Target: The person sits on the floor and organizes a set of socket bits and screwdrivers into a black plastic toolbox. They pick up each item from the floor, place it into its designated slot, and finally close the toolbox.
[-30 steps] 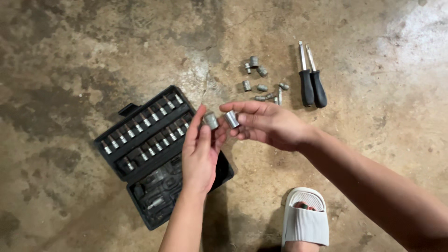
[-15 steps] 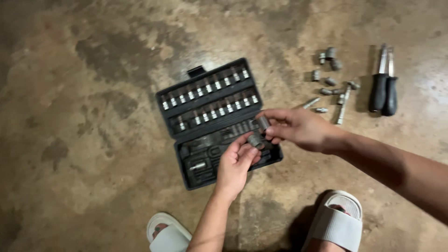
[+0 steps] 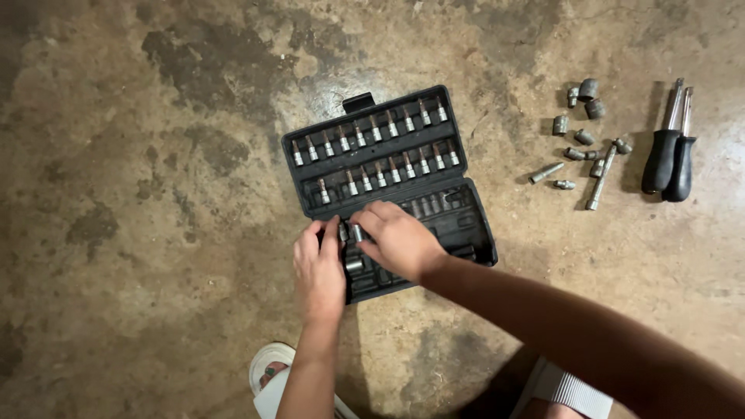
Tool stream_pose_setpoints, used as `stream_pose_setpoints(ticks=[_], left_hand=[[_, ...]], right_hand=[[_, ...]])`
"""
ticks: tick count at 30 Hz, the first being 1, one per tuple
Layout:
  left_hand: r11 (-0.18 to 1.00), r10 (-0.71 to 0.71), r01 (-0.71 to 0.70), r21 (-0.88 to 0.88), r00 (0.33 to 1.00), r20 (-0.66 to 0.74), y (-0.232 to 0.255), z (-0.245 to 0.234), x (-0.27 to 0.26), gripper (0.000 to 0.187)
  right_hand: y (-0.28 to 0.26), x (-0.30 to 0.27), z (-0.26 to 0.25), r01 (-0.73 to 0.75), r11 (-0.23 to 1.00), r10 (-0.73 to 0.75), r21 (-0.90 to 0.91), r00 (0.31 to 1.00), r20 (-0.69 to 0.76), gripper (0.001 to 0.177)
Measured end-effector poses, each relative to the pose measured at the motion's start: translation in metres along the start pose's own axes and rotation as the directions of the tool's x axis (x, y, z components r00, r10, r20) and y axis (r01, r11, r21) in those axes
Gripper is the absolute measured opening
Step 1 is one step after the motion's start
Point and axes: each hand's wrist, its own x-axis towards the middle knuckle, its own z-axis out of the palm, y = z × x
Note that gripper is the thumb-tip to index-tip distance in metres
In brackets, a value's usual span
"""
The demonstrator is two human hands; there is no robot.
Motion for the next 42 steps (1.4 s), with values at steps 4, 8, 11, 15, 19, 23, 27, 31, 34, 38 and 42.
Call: stream_pose_setpoints(ticks=[4,8,11,15,19,23,27,31,34,38,42], left_hand=[[0.999,0.009,-0.009,0.035,1.0,0.002,0.001,0.003,0.0,0.047],[1.0,-0.016,0.016,0.013,1.0,0.027,0.004,-0.001,0.001,0.048],[1.0,-0.009,0.009,-0.016,1.0,0.011,0.005,-0.004,0.001,0.046],[0.996,0.069,-0.072,-0.044,0.995,-0.067,0.011,-0.008,0.001,0.044],[0.995,0.093,-0.088,0.037,0.983,-0.156,0.03,-0.009,0.004,0.034],[0.989,0.15,-0.143,0.05,0.966,-0.213,0.069,-0.009,0.01,0.028],[0.925,0.362,-0.376,-0.05,0.915,-0.176,0.126,0.01,0.026,0.034],[0.828,0.51,-0.511,-0.233,0.858,-0.069,0.193,0.043,0.049,0.032],[0.806,0.546,-0.528,-0.267,0.837,-0.006,0.233,0.07,0.07,0.031],[0.825,0.524,-0.504,-0.256,0.851,0.013,0.269,0.099,0.093,0.041],[0.854,0.494,-0.475,-0.215,0.868,0.047,0.282,0.118,0.112,0.051]], right_hand=[[-0.003,0.005,0.012,-0.052,0.999,0.053,0.016,0.996,-0.067,0.039],[-0.006,0.008,0.013,-0.092,0.996,0.092,-0.005,0.996,-0.018,0.042],[-0.009,0.008,0.01,-0.07,0.998,0.07,0.007,0.997,-0.023,0.055],[-0.008,0.005,0.002,-0.07,0.997,0.07,0.03,0.997,0.01,0.048],[-0.001,-0.003,-0.013,0.191,0.907,-0.173,-0.376,0.982,0.082,0.063],[0.019,-0.026,-0.043,0.258,0.906,-0.233,-0.336,0.966,0.114,0.081],[0.071,-0.062,-0.104,0.248,0.898,-0.186,-0.363,0.962,0.198,0.053],[0.122,-0.119,-0.185,0.072,0.939,-0.05,-0.337,0.996,0.074,0.035],[0.147,-0.141,-0.212,-0.101,0.936,0.079,-0.338,0.994,-0.08,0.024],[0.166,-0.148,-0.221,-0.363,0.896,0.259,-0.257,0.895,-0.363,0.026],[0.174,-0.136,-0.216,-0.403,0.9,0.288,-0.166,0.836,-0.466,0.025]])
